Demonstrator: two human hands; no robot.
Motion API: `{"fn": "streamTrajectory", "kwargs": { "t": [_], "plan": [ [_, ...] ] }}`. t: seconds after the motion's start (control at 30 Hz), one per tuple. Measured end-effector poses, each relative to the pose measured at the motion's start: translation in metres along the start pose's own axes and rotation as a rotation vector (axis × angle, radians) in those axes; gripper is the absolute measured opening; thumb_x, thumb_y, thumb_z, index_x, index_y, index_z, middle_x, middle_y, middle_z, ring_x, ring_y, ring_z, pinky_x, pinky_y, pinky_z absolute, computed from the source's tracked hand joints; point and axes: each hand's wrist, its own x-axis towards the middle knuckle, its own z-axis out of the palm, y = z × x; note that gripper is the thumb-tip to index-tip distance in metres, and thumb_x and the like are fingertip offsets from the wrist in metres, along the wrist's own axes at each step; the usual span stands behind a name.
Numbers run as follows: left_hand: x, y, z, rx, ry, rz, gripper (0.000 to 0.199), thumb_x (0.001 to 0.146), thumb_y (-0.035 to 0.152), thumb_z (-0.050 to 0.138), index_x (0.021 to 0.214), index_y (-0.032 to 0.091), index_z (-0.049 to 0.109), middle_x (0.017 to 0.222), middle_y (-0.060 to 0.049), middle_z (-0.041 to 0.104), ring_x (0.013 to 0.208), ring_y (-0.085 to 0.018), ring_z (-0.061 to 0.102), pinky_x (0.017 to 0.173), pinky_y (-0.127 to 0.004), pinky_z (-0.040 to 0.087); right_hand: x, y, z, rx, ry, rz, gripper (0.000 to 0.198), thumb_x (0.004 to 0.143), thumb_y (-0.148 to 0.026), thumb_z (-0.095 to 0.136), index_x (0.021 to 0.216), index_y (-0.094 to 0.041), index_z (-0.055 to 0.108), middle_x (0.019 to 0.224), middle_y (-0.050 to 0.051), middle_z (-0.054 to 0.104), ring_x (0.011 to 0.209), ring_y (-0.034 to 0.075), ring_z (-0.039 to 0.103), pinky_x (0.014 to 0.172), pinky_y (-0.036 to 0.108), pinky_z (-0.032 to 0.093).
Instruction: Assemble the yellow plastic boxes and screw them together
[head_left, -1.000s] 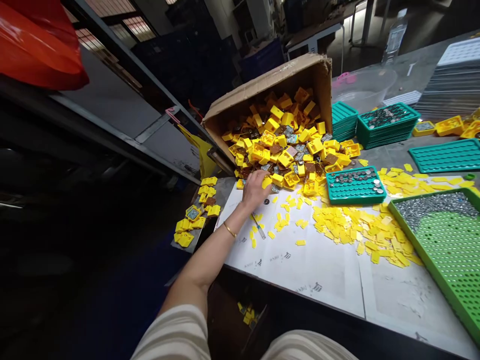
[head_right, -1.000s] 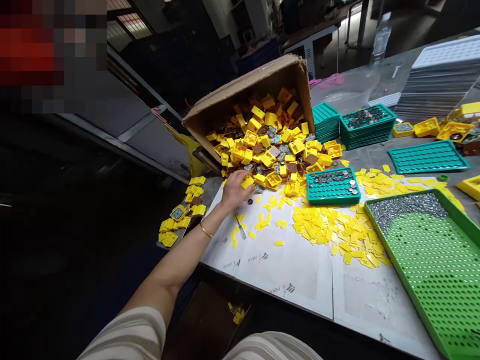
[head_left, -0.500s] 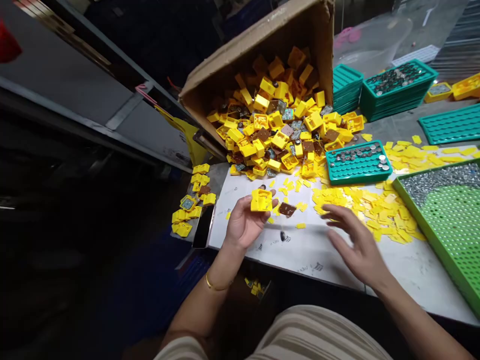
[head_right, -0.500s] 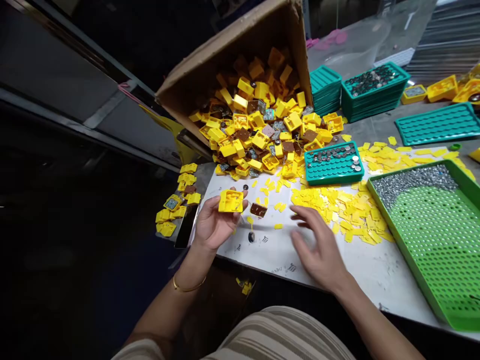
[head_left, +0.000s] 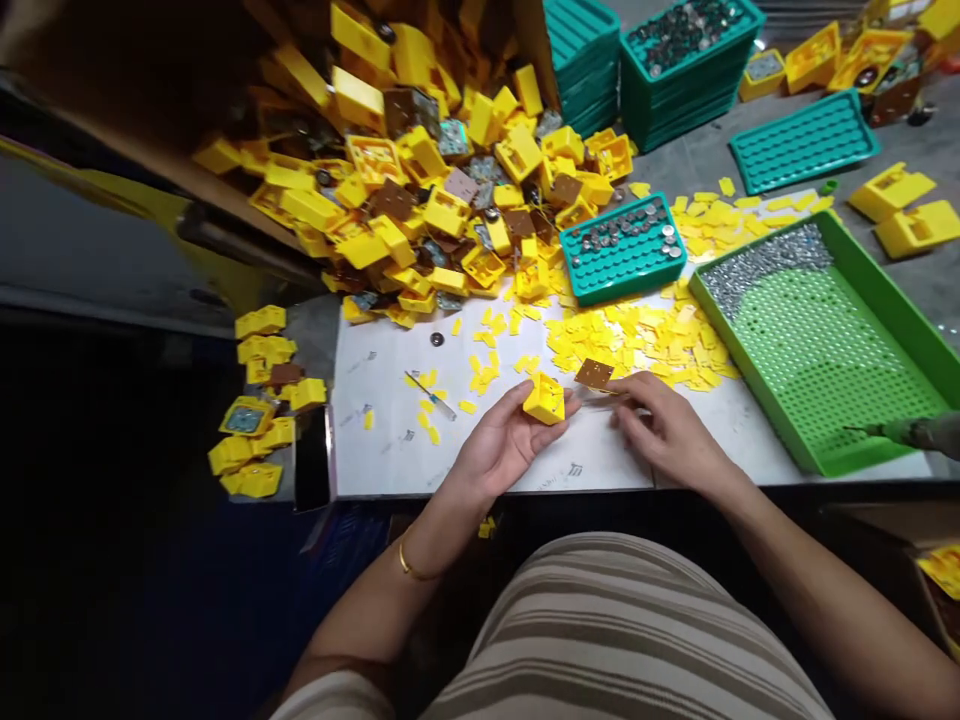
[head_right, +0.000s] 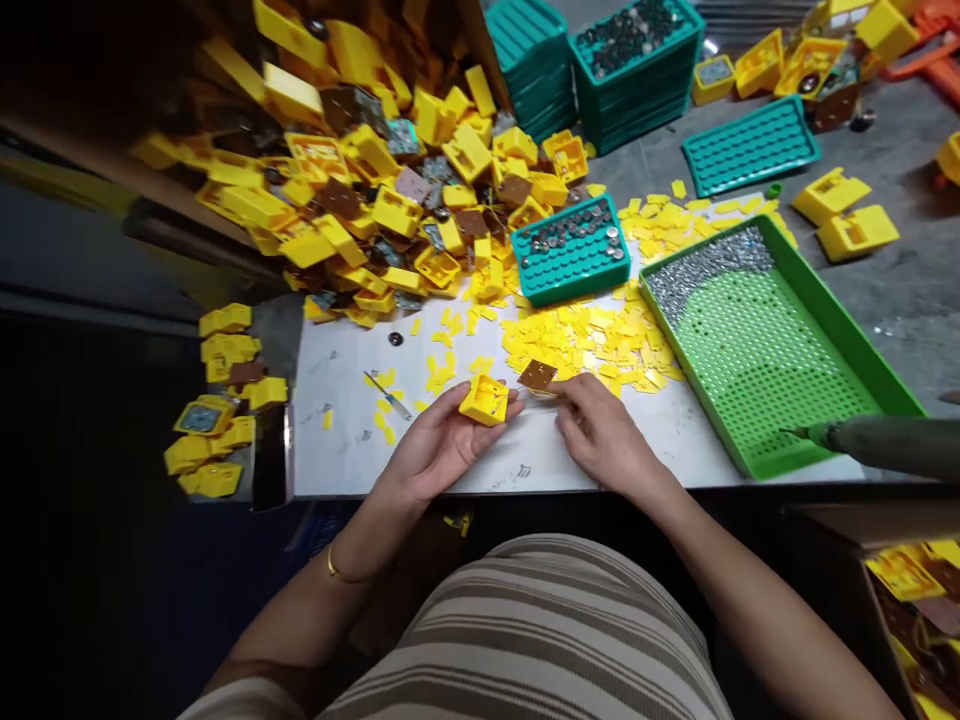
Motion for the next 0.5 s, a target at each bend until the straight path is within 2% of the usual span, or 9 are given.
{"fn": "streamTrajectory", "kwargs": {
  "t": [0.1, 0.17, 0.23, 0.37, 0.43, 0.5],
  "plan": [
    [0.004, -0.016, 0.004, 0.072, -0.031, -0.11, 0.03, 0.094, 0.03, 0.048, 0.118, 0.013, 0.055, 0.1, -0.013, 0.072, 0.068, -0.017, 0.07, 0.047, -0.021, 0.054, -0.018, 0.007, -0.011, -0.533, 0.111, -0.132, 0.025, 0.091, -0.02, 0.046, 0.108, -0.019, 0.065, 0.096, 0.009, 0.068, 0.086, 0.023, 0.064, 0.071, 0.035, 0.052],
    [0.006, -0.025, 0.008, 0.078, -0.041, -0.16, 0.031, 0.094, 0.033, 0.049, 0.118, 0.014, 0.055, 0.099, -0.013, 0.072, 0.06, -0.014, 0.067, 0.042, -0.019, 0.049, -0.025, 0.011, -0.015, -0.692, 0.151, -0.167, 0.026, 0.093, -0.018, 0.044, 0.108, -0.019, 0.066, 0.097, 0.009, 0.069, 0.09, 0.025, 0.063, 0.072, 0.036, 0.051],
    [0.007, -0.032, 0.012, 0.06, -0.041, -0.187, 0.029, 0.094, 0.032, 0.049, 0.116, 0.013, 0.056, 0.097, -0.013, 0.072, 0.062, -0.014, 0.068, 0.045, -0.019, 0.05, -0.028, 0.016, -0.018, -0.692, 0.179, -0.196, 0.028, 0.093, -0.016, 0.045, 0.112, -0.018, 0.065, 0.099, 0.009, 0.069, 0.092, 0.024, 0.063, 0.073, 0.034, 0.051],
    [0.009, -0.046, 0.017, 0.053, -0.018, -0.187, 0.019, 0.094, 0.021, 0.05, 0.106, 0.01, 0.059, 0.088, -0.011, 0.073, 0.072, -0.016, 0.072, 0.058, -0.019, 0.056, -0.032, 0.023, -0.026, -0.47, 0.194, -0.148, 0.023, 0.088, -0.023, 0.059, 0.109, -0.019, 0.065, 0.103, 0.006, 0.067, 0.085, 0.018, 0.065, 0.076, 0.03, 0.053],
    [0.009, -0.051, 0.017, 0.053, -0.012, -0.192, 0.015, 0.092, 0.017, 0.051, 0.1, 0.009, 0.062, 0.088, -0.01, 0.074, 0.077, -0.018, 0.073, 0.066, -0.021, 0.059, -0.036, 0.021, -0.032, -0.515, 0.208, -0.089, 0.027, 0.086, -0.029, 0.064, 0.111, -0.021, 0.065, 0.11, 0.006, 0.066, 0.088, 0.02, 0.066, 0.076, 0.032, 0.054],
    [0.009, -0.056, 0.015, 0.056, -0.03, -0.193, 0.013, 0.091, 0.014, 0.054, 0.096, 0.008, 0.063, 0.091, -0.01, 0.074, 0.083, -0.019, 0.073, 0.073, -0.023, 0.06, -0.043, 0.018, -0.038, -0.617, 0.244, -0.068, 0.032, 0.086, -0.03, 0.064, 0.117, -0.021, 0.063, 0.116, 0.007, 0.065, 0.099, 0.024, 0.065, 0.079, 0.036, 0.054]
  ]
}}
